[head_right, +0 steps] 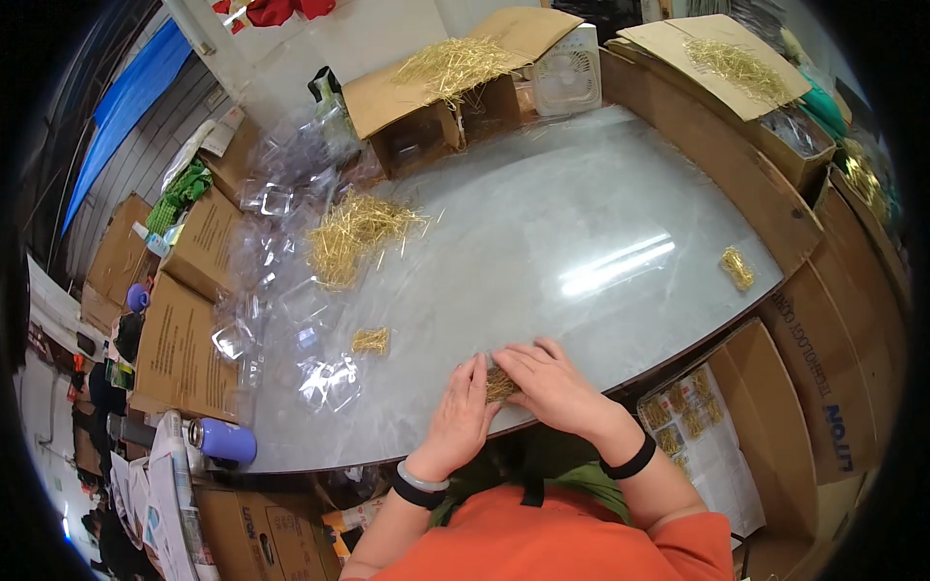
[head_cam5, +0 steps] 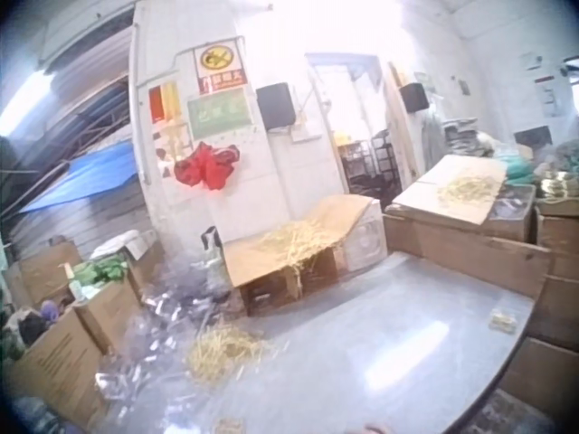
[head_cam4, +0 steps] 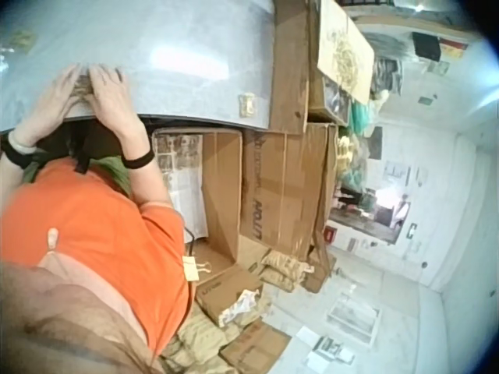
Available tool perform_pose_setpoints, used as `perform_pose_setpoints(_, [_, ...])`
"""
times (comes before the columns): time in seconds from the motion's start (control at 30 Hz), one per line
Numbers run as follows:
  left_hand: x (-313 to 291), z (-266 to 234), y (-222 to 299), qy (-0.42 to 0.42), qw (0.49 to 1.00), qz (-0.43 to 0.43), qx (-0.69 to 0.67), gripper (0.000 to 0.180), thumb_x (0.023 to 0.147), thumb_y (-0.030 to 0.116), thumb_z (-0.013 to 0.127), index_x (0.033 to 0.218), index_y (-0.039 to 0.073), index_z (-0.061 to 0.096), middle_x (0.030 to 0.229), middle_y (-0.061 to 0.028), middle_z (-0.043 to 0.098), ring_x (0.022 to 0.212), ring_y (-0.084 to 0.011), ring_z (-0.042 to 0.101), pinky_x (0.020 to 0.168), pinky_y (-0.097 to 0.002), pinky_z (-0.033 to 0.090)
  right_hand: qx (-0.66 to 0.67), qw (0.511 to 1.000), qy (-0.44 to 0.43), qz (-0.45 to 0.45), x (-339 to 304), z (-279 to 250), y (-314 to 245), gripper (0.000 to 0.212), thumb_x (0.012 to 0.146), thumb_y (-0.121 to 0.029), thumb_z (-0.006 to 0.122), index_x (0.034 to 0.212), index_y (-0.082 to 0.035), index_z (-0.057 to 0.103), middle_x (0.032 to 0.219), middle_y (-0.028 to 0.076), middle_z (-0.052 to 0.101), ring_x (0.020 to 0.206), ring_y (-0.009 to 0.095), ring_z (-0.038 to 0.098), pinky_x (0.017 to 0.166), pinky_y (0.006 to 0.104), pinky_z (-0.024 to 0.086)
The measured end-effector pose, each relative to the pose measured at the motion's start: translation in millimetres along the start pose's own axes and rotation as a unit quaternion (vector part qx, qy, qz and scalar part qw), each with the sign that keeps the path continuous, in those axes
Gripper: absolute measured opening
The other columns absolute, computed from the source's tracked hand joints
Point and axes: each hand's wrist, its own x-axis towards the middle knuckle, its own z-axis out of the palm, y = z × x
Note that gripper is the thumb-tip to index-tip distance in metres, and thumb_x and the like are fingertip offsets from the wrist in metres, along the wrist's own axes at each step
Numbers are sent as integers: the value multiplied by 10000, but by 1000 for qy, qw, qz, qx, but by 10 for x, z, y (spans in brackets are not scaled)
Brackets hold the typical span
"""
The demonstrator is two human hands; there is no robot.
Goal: Bundling small gold-colored metallic wires together into organized groups.
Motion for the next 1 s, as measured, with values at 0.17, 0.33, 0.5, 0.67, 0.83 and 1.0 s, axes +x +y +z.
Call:
perform_pose_setpoints(0.17, [-9, -15, -45, 3, 1000, 25, 16, 698, 948, 105, 651, 1535, -58, 310, 1489, -260, 406, 1405, -443, 402, 1200, -525, 324, 86, 996, -39, 3, -9, -24, 62, 584, 871, -15, 690, 1410, 19, 468, 1459, 231, 494, 1363, 399, 475, 1171, 521, 339])
perform_pose_setpoints(0.33, [0, -35, -32, -19, 999, 40, 29, 587, 942, 82, 648, 1467, -47, 420, 1413, -246, 446, 1392, -440, 412, 1195, -526, 333, 91, 977, 122, 151, -276, 186, -285, 621, 876, 82, 558, 1464, 81, 359, 1554, 339, 314, 1413, 521, 363, 1189, 529, 320])
perform_pose_setpoints(0.5, [-7, -34, -46, -11, 999, 30, 4, 543, 930, 63, 656, 1427, -37, 463, 1405, -244, 438, 1381, -448, 415, 1188, -525, 345, 97, 972, 149, 151, -147, 451, -484, 658, 905, 34, 531, 1505, 101, 271, 1572, 362, 252, 1454, 525, 301, 1215, 521, 280])
perform_pose_setpoints(0.67, [-75, 2, -121, 6, 999, 34, -22, 586, 934, 55, 653, 1464, -30, 417, 1493, -251, 384, 1406, -454, 383, 1191, -524, 342, 51, 985, 96, 132, -75, 196, -157, 637, 876, 30, 522, 1483, 91, 339, 1519, 333, 373, 1443, 503, 332, 1210, 509, 298])
perform_pose_setpoints(0.83, [-15, -34, -53, 28, 998, 45, -42, 677, 942, 64, 645, 1534, -30, 330, 1505, -259, 399, 1447, -453, 342, 1202, -532, 320, 59, 995, 4, 84, -6, -115, -33, 543, 869, 12, 570, 1409, -33, 529, 1364, 195, 585, 1357, 425, 462, 1159, 503, 357])
perform_pose_setpoints(1.0, [27, -65, -81, -8, 998, 68, 7, 706, 927, 48, 646, 1544, -38, 313, 1516, -262, 374, 1446, -455, 342, 1197, -512, 329, 121, 992, -24, 32, 70, -102, 80, 448, 892, 23, 596, 1338, -21, 574, 1299, 160, 626, 1184, 361, 587, 1068, 480, 427])
